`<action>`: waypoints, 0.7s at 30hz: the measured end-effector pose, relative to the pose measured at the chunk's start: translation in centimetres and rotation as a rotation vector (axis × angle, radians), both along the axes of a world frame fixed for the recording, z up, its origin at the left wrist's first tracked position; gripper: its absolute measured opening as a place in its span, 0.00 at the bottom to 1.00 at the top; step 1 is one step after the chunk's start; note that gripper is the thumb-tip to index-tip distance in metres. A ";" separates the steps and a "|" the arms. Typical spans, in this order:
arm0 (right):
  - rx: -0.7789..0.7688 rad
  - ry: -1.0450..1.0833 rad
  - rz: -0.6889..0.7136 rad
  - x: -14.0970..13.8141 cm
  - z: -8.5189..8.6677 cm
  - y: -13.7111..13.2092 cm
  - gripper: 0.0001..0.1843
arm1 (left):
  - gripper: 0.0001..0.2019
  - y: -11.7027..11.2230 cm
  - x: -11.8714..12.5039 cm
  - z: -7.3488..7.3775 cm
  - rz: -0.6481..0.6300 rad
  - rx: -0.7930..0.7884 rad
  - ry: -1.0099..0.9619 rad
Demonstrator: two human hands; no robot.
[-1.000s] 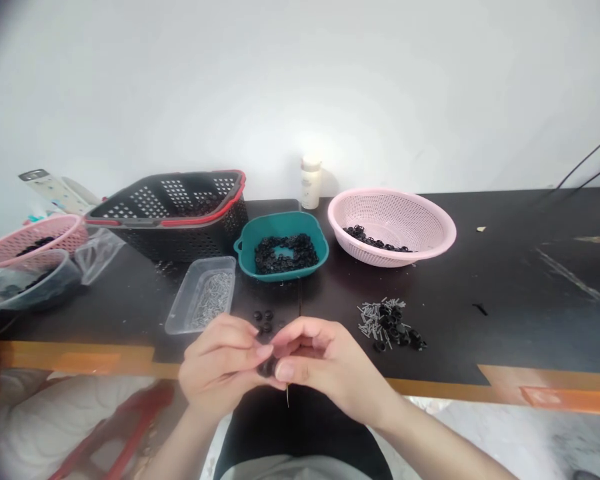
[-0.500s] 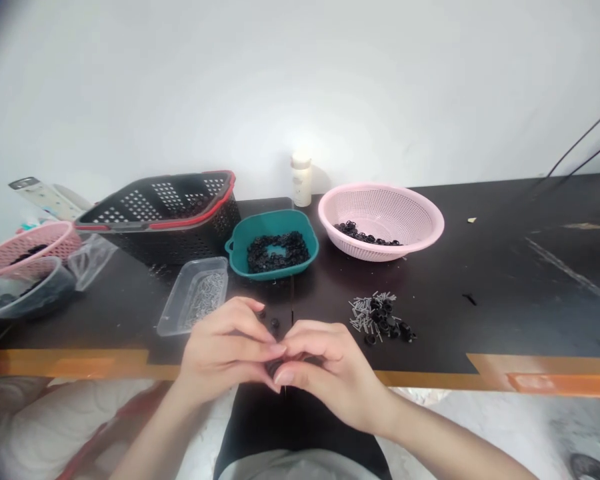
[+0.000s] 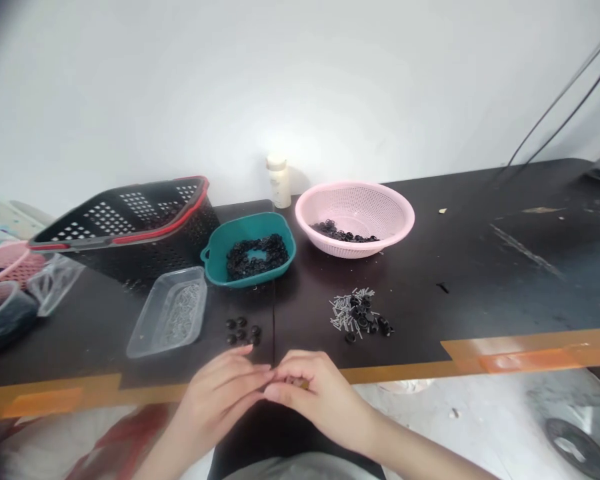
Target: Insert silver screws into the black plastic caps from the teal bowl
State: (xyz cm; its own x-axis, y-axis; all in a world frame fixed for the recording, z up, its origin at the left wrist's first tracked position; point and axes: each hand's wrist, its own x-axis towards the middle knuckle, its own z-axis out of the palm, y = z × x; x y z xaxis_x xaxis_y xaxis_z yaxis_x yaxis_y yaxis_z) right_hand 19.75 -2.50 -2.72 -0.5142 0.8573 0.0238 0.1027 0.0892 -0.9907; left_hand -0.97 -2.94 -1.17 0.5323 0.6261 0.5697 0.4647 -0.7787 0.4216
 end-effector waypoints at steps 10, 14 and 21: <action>0.545 -0.828 -0.311 10.8 -2.6 2.9 0.08 | 0.07 -0.7 -4.0 -5.9 0.509 -0.084 0.194; 0.584 -0.896 -0.218 10.3 -3.1 2.8 0.07 | 0.06 -0.2 -3.8 -5.2 0.534 -0.203 0.201; 0.582 -0.783 -0.173 8.1 -2.5 3.2 0.05 | 0.09 -1.4 -2.3 -5.4 0.626 -0.076 0.153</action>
State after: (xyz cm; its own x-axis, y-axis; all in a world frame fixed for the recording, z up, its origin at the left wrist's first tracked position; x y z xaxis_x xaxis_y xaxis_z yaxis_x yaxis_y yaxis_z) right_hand 27.90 0.73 -5.19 -0.4340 0.8843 0.1720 0.7674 0.4629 -0.4437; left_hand -3.24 -4.32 -6.57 0.1253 0.8800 0.4581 0.8801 -0.3117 0.3580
